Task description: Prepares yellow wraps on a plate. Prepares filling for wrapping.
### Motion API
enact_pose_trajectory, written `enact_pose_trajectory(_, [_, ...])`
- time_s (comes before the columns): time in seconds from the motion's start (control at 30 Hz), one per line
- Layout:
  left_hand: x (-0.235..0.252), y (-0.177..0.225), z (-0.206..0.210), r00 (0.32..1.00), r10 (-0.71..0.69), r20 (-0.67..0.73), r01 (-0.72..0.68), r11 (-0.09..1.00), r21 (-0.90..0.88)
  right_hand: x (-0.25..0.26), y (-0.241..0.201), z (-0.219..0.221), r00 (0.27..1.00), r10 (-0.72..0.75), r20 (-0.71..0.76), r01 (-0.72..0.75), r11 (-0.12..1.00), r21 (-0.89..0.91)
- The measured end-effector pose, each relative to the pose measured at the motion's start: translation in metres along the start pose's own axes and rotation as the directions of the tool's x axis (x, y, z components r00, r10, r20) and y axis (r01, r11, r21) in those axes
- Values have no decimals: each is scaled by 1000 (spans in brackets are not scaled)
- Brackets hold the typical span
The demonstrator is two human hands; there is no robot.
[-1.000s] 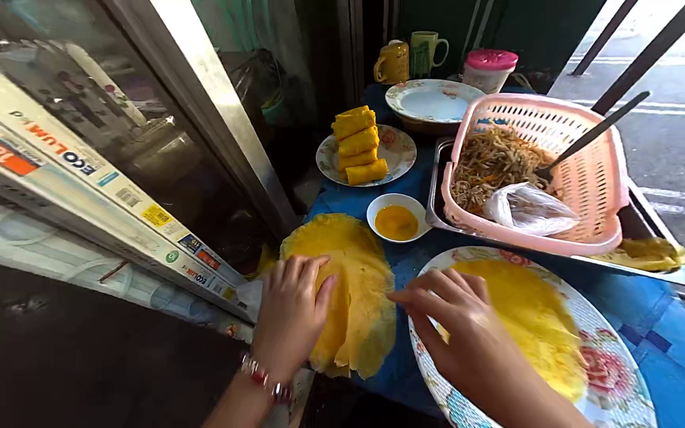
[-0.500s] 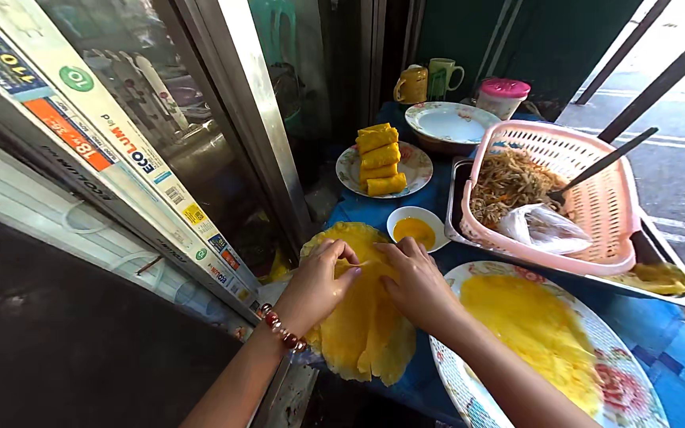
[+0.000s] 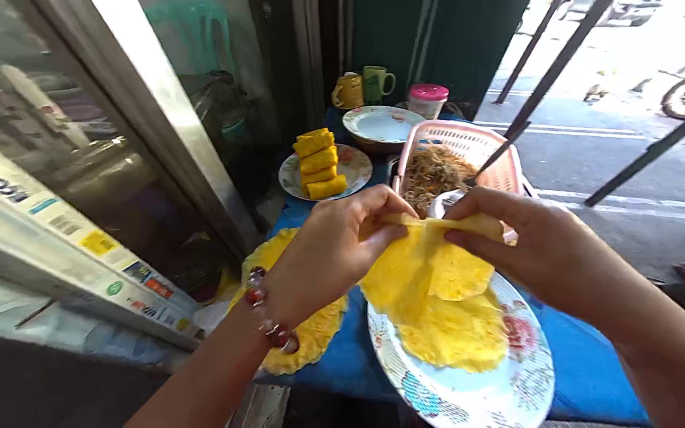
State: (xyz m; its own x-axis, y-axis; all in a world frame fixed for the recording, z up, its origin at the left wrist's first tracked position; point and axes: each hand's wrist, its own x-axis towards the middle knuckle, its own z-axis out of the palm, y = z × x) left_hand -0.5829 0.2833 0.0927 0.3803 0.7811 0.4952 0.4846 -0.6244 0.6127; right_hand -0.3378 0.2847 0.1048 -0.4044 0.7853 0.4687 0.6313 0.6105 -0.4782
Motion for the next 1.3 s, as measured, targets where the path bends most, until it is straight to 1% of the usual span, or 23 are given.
enact_pose_trajectory(0.07, [15,-2,24,998,67,-10,-67,997,-29,-9,15,-8,998,14,-63,-18,998,-59])
enact_pose_trajectory(0.1, [18,-2,36,995,96,-19,-96,995,-29,-16,22,-9,995,-3,-95,-5,997,-80])
enact_pose_trajectory(0.17, [12,-3,58,988,151,-36,-150,989,6,-38,36,-5,988,-52,-147,39,995,-91])
enact_pose_trajectory(0.2, [1,-5,70,983,178,-39,-177,984,29,-55,43,-1,986,-67,-155,54,995,-83])
enact_pose_trajectory(0.27, [-35,-14,97,976,215,-25,-213,976,47,-98,56,16,991,-56,-123,47,996,-72])
enact_pose_trajectory(0.37, [-91,-21,125,964,242,106,-251,965,78,-159,58,41,999,22,30,-20,999,-51])
enact_pose_trajectory(0.43, [-113,-18,131,959,200,199,-217,974,68,-184,54,50,991,86,103,-80,995,-60])
enact_pose_trajectory(0.5, [-124,-15,134,956,151,253,-173,982,70,-198,50,52,982,161,100,-152,984,-93])
enact_pose_trajectory(0.6, [-124,-10,133,951,114,287,-145,985,91,-204,49,51,972,225,68,-215,968,-127])
enact_pose_trajectory(0.8, [-120,-2,126,913,149,380,-216,966,140,-203,48,47,969,216,119,-195,967,-166])
enact_pose_trajectory(0.9, [-125,1,127,915,143,376,-210,967,144,-204,49,44,968,207,140,-183,968,-170])
enact_pose_trajectory(1.07, [-128,3,129,922,108,371,-170,975,140,-202,46,36,955,198,221,-156,969,-191])
enact_pose_trajectory(1.17, [-127,0,127,919,114,377,-165,980,106,-202,47,34,958,190,213,-152,971,-183])
enact_pose_trajectory(1.3, [-126,2,125,928,138,347,-179,980,87,-203,47,33,964,172,205,-140,977,-161])
